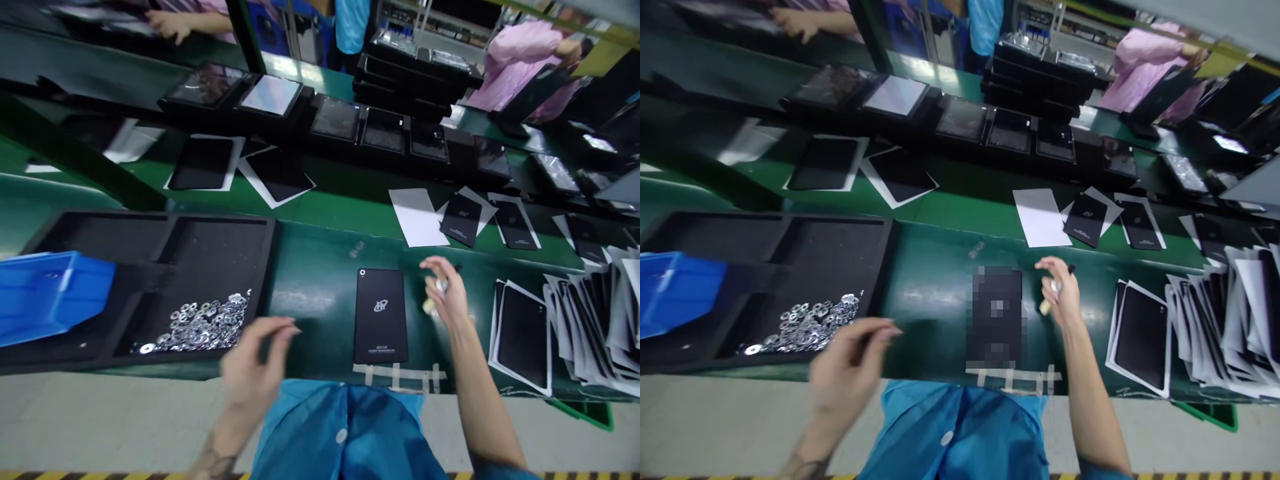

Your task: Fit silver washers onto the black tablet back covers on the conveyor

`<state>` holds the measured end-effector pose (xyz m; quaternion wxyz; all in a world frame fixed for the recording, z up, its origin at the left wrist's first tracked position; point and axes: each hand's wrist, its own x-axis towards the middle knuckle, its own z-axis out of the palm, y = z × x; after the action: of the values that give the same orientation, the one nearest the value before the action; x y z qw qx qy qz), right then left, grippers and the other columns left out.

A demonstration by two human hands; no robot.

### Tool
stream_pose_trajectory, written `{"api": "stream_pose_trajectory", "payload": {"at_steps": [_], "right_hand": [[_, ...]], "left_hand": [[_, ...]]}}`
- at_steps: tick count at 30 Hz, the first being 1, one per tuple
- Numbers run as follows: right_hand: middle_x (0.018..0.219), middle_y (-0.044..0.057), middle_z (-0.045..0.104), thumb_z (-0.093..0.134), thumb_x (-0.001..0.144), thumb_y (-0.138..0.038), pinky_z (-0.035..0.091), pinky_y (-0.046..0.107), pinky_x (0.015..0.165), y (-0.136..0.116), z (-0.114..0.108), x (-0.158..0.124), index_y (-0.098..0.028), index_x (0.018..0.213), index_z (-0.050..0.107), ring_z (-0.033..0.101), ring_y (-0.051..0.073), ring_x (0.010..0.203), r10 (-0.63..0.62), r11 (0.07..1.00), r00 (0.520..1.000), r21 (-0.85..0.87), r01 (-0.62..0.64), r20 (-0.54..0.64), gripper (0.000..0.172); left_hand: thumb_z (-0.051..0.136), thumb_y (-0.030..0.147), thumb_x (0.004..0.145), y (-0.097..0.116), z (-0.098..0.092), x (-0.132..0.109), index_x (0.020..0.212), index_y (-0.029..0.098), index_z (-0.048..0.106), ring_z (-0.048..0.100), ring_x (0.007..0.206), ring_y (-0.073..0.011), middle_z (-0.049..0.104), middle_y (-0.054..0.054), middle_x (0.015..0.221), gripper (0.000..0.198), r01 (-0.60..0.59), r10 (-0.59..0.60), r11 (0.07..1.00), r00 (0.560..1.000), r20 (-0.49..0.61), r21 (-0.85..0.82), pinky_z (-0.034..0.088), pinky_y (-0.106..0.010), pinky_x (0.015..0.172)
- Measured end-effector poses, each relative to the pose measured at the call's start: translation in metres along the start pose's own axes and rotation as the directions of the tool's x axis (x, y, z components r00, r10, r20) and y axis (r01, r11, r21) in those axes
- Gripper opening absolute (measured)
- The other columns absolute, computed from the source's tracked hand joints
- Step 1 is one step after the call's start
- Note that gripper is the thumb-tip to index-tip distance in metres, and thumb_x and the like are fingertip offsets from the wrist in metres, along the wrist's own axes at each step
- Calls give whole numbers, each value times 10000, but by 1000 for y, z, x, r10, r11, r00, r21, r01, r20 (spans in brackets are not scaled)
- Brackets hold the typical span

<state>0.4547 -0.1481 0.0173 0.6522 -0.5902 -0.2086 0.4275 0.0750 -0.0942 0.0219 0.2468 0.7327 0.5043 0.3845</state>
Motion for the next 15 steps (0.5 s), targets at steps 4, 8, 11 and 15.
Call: {"api": "stream_pose_trajectory", "payload": {"at_steps": [4,8,11,15], "right_hand": [[1507,133,699,843,861,-591,172,272,352,12,-46,-96,-373,1399,724,266,46,450,334,920,942,-203,-335,-39,592],[1514,174,688,877,820,-598,210,272,350,38,-38,-141,-374,1443,722,259,40,449,487,863,873,-157,-481,1,680],[1144,116,811,911,778,-604,214,241,352,56,-16,-129,-299,1344,755,308,44,423,434,887,901,-180,-426,3,661],[746,-19,690,872,824,-609,206,212,354,46,6,-80,-240,1332,722,299,50,407,290,938,952,-229,-262,101,646]], "left_hand": [[584,320,1072,31,79,-47,1066,267,777,806,900,-239,813,-23,892,200,50,61,946,943,327,-321,575,-486,1175],[555,299,1087,33,116,-57,1126,254,765,777,767,-189,788,-7,867,218,125,91,898,886,455,-422,419,-556,1324],[563,343,1099,22,116,-46,1258,236,721,766,745,-186,772,-9,829,249,253,13,860,858,513,-444,634,-431,1039],[627,410,1078,4,111,-27,1240,194,690,766,761,-187,808,-53,900,278,332,-107,815,891,441,-475,641,-334,828]]}}
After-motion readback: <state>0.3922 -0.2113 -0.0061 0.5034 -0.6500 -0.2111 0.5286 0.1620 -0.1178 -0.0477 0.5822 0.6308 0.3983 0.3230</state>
